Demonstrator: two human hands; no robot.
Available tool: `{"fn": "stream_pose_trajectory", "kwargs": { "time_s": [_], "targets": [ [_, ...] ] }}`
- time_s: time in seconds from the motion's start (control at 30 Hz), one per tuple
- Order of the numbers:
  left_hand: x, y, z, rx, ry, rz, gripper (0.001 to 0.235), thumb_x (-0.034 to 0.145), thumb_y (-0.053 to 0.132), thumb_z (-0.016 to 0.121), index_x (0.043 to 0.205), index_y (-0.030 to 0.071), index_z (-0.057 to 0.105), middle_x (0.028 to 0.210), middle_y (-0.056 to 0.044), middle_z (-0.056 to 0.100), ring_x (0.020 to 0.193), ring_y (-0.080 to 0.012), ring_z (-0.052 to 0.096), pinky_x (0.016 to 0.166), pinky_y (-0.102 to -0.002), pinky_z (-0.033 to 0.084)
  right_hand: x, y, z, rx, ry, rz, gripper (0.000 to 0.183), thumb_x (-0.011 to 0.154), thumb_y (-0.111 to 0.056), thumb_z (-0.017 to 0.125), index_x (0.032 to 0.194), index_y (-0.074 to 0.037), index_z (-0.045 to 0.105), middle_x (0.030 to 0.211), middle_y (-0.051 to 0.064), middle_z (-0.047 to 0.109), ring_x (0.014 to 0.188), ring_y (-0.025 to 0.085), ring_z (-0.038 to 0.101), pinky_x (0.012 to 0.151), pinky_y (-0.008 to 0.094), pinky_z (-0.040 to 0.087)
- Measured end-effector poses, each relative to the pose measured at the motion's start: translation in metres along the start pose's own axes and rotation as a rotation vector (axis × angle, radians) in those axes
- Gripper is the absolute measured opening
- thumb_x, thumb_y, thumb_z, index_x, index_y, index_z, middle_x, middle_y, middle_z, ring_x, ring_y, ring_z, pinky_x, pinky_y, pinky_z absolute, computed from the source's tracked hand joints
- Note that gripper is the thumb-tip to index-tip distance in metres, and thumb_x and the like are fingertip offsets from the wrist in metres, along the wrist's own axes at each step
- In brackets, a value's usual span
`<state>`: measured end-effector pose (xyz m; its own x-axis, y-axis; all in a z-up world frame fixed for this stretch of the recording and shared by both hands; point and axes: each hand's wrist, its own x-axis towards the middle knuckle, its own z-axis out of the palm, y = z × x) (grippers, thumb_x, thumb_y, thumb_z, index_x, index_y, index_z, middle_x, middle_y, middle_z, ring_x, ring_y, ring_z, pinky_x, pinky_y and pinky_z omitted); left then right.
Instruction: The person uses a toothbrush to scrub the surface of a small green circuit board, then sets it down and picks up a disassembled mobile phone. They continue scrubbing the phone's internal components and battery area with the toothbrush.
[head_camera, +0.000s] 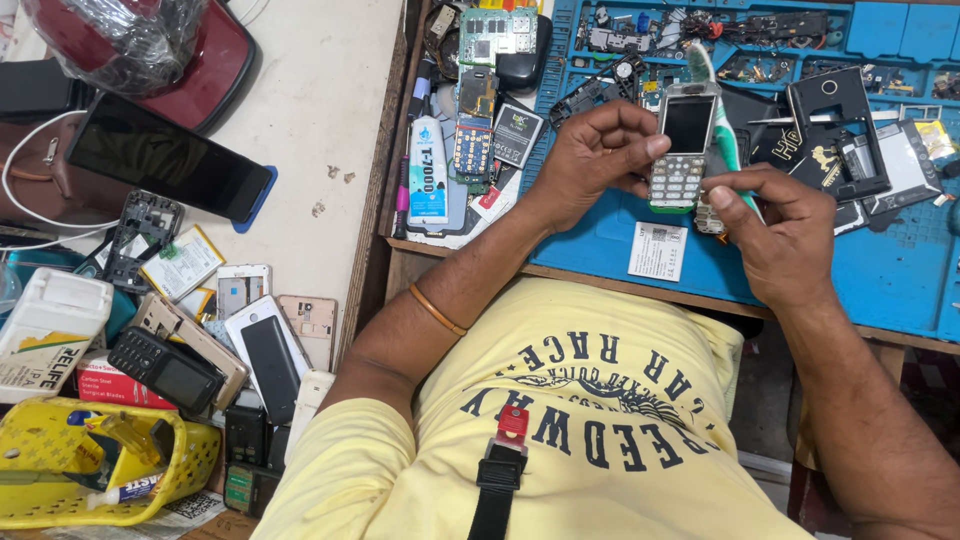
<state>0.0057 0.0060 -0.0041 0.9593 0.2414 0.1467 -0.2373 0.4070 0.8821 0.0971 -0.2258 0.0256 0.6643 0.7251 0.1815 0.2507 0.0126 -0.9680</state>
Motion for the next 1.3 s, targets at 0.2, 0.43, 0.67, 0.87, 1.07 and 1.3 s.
{"fn": "stream_pose_trajectory", "kwargs": {
  "time_s": [0.2, 0.43, 0.67, 0.87, 1.07, 1.3],
  "targets": [
    [-0.006, 0.002, 0.004, 0.045, -0.201, -0.111, 0.022, 0.098, 0.019, 0.077, 0.110, 0.004, 0.067, 0.091, -0.003, 0.074, 0.081, -0.0098, 0.073, 0.066, -0.026, 0.066, 0.000, 0.007, -0.003, 0.086, 0.062, 0.016, 0.018, 0.105, -0.014, 0.077, 0.100, 0.002, 0.070, 0.089, 0.002, 0.066, 0.071, 0.003, 0.056, 0.066, 0.020, 0.043],
    [-0.006, 0.006, 0.006, 0.075, -0.252, -0.120, 0.034, 0.095, 0.014, 0.081, 0.121, 0.002, 0.063, 0.096, -0.008, 0.077, 0.084, -0.0113, 0.075, 0.069, -0.027, 0.066, 0.001, 0.010, -0.003, 0.159, -0.008, 0.052, 0.015, 0.098, -0.007, 0.080, 0.093, -0.002, 0.066, 0.084, 0.002, 0.067, 0.078, 0.005, 0.061, 0.068, 0.022, 0.048],
    [-0.009, 0.009, 0.006, 0.031, -0.259, -0.109, 0.052, 0.094, 0.010, 0.082, 0.138, 0.003, 0.056, 0.099, -0.009, 0.077, 0.083, -0.0111, 0.075, 0.070, -0.026, 0.063, 0.000, 0.008, -0.003, 0.051, -0.016, 0.082, 0.020, 0.096, -0.006, 0.081, 0.086, -0.001, 0.065, 0.080, 0.002, 0.065, 0.072, 0.005, 0.058, 0.064, 0.022, 0.045],
    [-0.008, 0.007, 0.006, 0.018, -0.273, -0.089, 0.050, 0.096, 0.011, 0.081, 0.139, 0.004, 0.056, 0.101, -0.009, 0.077, 0.083, -0.0102, 0.074, 0.071, -0.026, 0.063, -0.001, 0.011, -0.004, 0.170, -0.019, 0.110, 0.017, 0.098, -0.011, 0.079, 0.091, -0.003, 0.066, 0.083, 0.001, 0.066, 0.074, 0.005, 0.059, 0.064, 0.022, 0.046],
    [-0.009, 0.008, 0.006, 0.026, -0.265, -0.091, 0.051, 0.097, 0.013, 0.081, 0.141, 0.004, 0.056, 0.101, -0.008, 0.077, 0.084, -0.0088, 0.073, 0.073, -0.025, 0.063, -0.002, 0.011, -0.006, 0.164, -0.036, 0.128, 0.020, 0.101, -0.017, 0.077, 0.093, -0.002, 0.066, 0.077, 0.000, 0.062, 0.068, 0.004, 0.052, 0.058, 0.022, 0.040],
    [-0.008, 0.009, 0.006, 0.048, -0.261, -0.083, 0.056, 0.095, 0.013, 0.083, 0.143, 0.005, 0.055, 0.098, -0.006, 0.075, 0.081, -0.0077, 0.071, 0.069, -0.024, 0.062, 0.000, 0.007, -0.008, 0.066, -0.062, 0.139, 0.019, 0.102, -0.018, 0.076, 0.095, -0.001, 0.068, 0.080, 0.000, 0.062, 0.070, 0.005, 0.054, 0.060, 0.022, 0.042]
  ]
}}
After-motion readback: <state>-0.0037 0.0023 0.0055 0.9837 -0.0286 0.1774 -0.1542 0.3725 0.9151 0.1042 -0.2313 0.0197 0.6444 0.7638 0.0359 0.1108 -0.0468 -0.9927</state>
